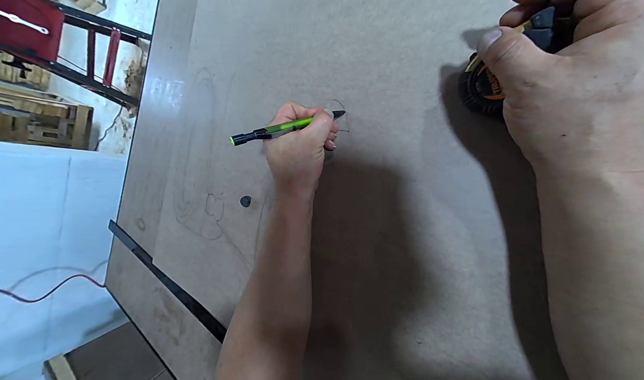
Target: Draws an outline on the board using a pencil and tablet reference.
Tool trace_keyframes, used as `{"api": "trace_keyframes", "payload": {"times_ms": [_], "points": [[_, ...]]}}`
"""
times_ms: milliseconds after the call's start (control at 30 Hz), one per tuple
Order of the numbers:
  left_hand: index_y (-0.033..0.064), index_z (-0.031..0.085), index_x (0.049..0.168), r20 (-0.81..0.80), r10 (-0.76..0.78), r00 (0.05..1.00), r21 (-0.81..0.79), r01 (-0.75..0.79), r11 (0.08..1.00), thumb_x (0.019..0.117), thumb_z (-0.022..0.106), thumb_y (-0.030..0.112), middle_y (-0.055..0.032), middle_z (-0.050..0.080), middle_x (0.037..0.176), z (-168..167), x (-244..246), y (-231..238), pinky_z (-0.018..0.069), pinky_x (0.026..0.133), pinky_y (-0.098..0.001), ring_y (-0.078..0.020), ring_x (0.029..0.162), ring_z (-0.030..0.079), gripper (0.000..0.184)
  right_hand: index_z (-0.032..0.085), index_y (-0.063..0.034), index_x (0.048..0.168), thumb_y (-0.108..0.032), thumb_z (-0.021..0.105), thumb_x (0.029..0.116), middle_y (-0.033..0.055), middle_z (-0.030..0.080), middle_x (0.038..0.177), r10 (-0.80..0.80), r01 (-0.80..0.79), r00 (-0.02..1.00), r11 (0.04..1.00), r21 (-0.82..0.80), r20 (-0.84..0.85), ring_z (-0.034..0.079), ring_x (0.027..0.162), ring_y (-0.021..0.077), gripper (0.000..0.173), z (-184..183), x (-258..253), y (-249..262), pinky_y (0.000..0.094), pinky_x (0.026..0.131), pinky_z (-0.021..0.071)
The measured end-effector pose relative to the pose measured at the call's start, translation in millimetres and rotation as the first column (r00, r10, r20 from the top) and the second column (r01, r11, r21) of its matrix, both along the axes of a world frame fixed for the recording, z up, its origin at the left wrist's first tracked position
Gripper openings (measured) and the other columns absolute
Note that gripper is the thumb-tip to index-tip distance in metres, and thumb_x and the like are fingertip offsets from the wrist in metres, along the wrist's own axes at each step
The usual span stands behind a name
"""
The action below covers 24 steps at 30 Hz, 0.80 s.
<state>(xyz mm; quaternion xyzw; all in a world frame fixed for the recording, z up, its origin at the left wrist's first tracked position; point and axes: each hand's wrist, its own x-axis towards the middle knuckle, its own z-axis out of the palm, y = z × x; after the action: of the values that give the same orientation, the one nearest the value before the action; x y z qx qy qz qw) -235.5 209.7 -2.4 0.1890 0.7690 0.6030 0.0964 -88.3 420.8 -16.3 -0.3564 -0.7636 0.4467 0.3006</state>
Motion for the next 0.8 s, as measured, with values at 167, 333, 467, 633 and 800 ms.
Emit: {"api": "trace_keyframes", "payload": {"times_ms": [167,333,467,633,800], "points": [[0.0028,0.059,0.084,0.005,0.003,1.000,-0.003,-0.003,1.000,0.0933,0.068,0.000,-0.0102,0.071,0.071,0.7,4.2,-1.7,0.0594,0.051,-0.0270,-0.0159,0.056,0.069,0.014,0.071,-0.0231,0.111,-0.042,0.067,0.0922,-0.0127,0.069,0.103,-0.017,0.017,1.000,1.000,-0.001,0.022,0.062,0.092,-0.0056,0.027,1.1,-0.1,-0.9,0.0200,0.081,0.0508],[0.0023,0.059,0.084,0.006,-0.004,1.000,0.007,0.004,1.000,0.0928,0.068,-0.001,-0.0109,0.071,0.071,0.9,6.5,-3.5,0.0593,0.051,-0.0272,-0.0165,0.056,0.069,0.013,0.072,-0.0237,0.107,-0.044,0.066,0.0924,-0.0119,0.069,0.098,-0.021,0.021,0.999,1.000,-0.006,0.041,0.062,0.088,-0.0042,0.026,1.2,-0.1,-0.7,0.0222,0.079,0.0507],[0.0026,0.060,0.085,-0.007,-0.013,1.000,-0.007,0.013,1.000,0.0927,0.068,0.000,-0.0100,0.072,0.071,0.8,9.6,-6.1,0.0595,0.052,-0.0270,-0.0161,0.057,0.070,0.012,0.073,-0.0241,0.106,-0.045,0.066,0.0922,-0.0118,0.068,0.097,-0.033,0.034,0.998,0.999,-0.016,0.059,0.062,0.087,-0.0046,0.026,2.3,-0.2,-1.9,0.0223,0.078,0.0505],[0.0026,0.060,0.084,-0.013,-0.021,1.000,-0.009,0.021,1.000,0.0929,0.068,0.000,-0.0101,0.072,0.071,0.4,12.4,-8.4,0.0596,0.052,-0.0273,-0.0165,0.057,0.070,0.012,0.073,-0.0237,0.105,-0.048,0.067,0.0924,-0.0114,0.069,0.097,-0.041,0.043,0.995,0.999,-0.020,0.087,0.062,0.088,-0.0051,0.028,3.6,0.2,-3.0,0.0223,0.080,0.0511],[0.0022,0.059,0.083,-0.011,-0.017,1.000,0.002,0.017,1.000,0.0928,0.068,0.000,-0.0108,0.072,0.071,0.3,16.4,-10.8,0.0595,0.051,-0.0279,-0.0171,0.057,0.069,0.013,0.073,-0.0233,0.101,-0.053,0.068,0.0901,-0.0084,0.068,0.094,-0.061,0.063,0.990,0.998,-0.009,0.127,0.062,0.088,-0.0007,0.032,2.6,0.0,-2.4,0.0293,0.082,0.0511]]}}
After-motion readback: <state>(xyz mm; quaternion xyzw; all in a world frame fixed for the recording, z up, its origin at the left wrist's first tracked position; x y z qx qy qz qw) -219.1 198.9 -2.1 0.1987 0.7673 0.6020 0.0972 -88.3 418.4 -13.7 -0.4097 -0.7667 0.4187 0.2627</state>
